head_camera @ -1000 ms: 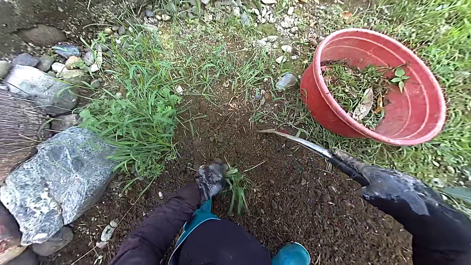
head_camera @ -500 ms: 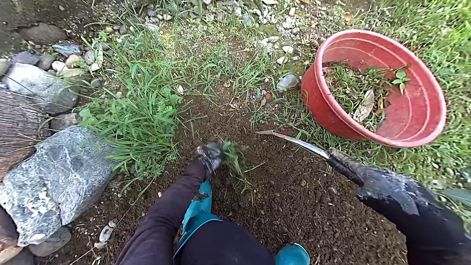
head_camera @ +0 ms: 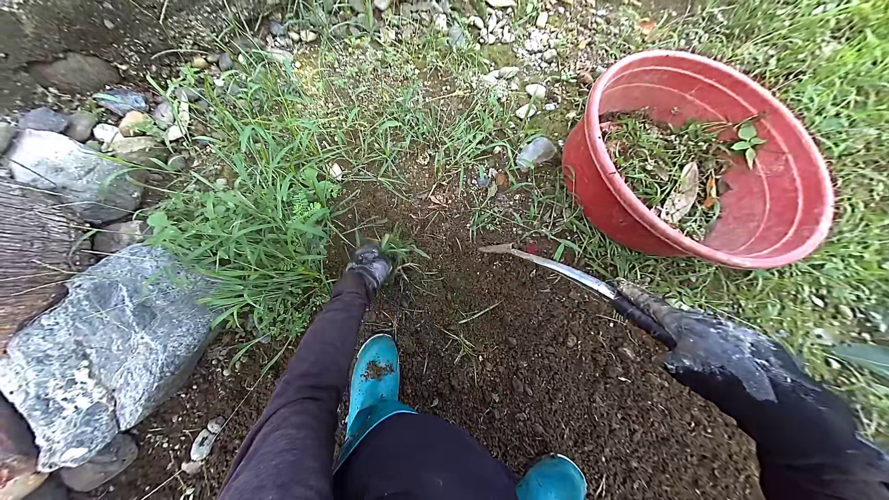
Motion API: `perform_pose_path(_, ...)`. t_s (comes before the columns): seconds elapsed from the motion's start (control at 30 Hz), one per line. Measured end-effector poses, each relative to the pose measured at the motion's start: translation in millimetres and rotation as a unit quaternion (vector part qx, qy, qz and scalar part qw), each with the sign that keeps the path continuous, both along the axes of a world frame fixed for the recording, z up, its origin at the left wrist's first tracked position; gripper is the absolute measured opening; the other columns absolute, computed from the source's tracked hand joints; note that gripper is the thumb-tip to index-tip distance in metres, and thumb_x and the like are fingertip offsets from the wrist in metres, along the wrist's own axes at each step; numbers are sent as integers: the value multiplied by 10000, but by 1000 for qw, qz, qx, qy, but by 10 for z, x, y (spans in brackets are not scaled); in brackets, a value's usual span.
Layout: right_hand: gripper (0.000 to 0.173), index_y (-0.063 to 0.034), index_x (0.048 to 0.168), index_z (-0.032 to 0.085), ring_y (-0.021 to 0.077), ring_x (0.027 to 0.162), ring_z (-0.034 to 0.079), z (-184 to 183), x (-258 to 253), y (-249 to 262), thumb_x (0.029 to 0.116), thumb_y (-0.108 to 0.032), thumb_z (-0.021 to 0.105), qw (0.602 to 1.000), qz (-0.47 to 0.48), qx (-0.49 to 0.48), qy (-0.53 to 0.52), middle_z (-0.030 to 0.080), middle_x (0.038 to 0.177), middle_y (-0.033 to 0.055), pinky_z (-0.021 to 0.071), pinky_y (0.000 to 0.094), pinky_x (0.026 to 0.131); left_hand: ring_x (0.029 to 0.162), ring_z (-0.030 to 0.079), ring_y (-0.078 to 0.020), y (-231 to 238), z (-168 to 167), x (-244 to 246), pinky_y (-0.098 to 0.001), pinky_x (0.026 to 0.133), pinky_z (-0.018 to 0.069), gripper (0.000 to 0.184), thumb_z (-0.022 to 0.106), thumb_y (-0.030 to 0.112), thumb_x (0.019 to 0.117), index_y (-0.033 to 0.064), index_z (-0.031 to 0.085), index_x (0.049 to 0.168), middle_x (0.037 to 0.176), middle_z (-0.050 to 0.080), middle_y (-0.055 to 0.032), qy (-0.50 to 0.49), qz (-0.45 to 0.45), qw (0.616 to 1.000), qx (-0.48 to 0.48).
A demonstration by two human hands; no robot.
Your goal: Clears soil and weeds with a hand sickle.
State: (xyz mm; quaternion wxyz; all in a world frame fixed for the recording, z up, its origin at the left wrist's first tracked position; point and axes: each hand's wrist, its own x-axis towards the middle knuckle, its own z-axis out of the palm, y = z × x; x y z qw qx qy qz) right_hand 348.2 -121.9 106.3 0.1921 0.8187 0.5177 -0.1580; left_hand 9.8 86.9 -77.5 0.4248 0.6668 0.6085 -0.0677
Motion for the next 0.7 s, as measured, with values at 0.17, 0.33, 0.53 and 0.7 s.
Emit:
perform_pose_path(0.17, 869, -358, 1593, 352, 537, 1085, 634, 59, 18, 24, 856, -110, 740, 999, -19, -14, 29, 686, 1187, 271, 440, 752, 889, 1251, 605, -388, -698, 174, 77, -574, 1066, 463, 398, 626, 186, 981, -33, 613, 1312, 1305, 636, -258, -106, -187, 976, -13)
perform_pose_path(0.33, 982, -250, 1583, 391, 415, 1093, 645, 109, 210, 2, 699, -220, 817, 957, -81, 114, 253, 644, 1287, 232, 509, 642, 861, 1215, 619, -442, -670, 193, 181, -641, 959, 511, 409, 539, 151, 1018, 57, 557, 1415, 1471, 537, -210, 86, -232, 969, 6)
perform_pose_path(0.53, 944, -249, 1639, 121, 101, 749, 658, -444, -573, 671, 885, -242, 688, 797, -183, 284, 500, 626, 1144, 68, 599, 320, 639, 1274, 587, -428, -789, 255, 149, -627, 1023, 471, 421, 545, 149, 1024, 24, 541, 1427, 1388, 595, -236, 48, -248, 968, -1)
perform_pose_path(0.7, 949, -257, 1638, 83, 236, 640, 621, -1081, -1134, 835, 930, -83, 690, 810, -239, 42, 535, 621, 1011, 169, 564, 437, 574, 1281, 582, -422, -1035, 279, -33, -608, 1049, 456, 488, 608, 186, 1003, 4, 525, 1448, 1402, 581, -255, -6, -203, 979, -15)
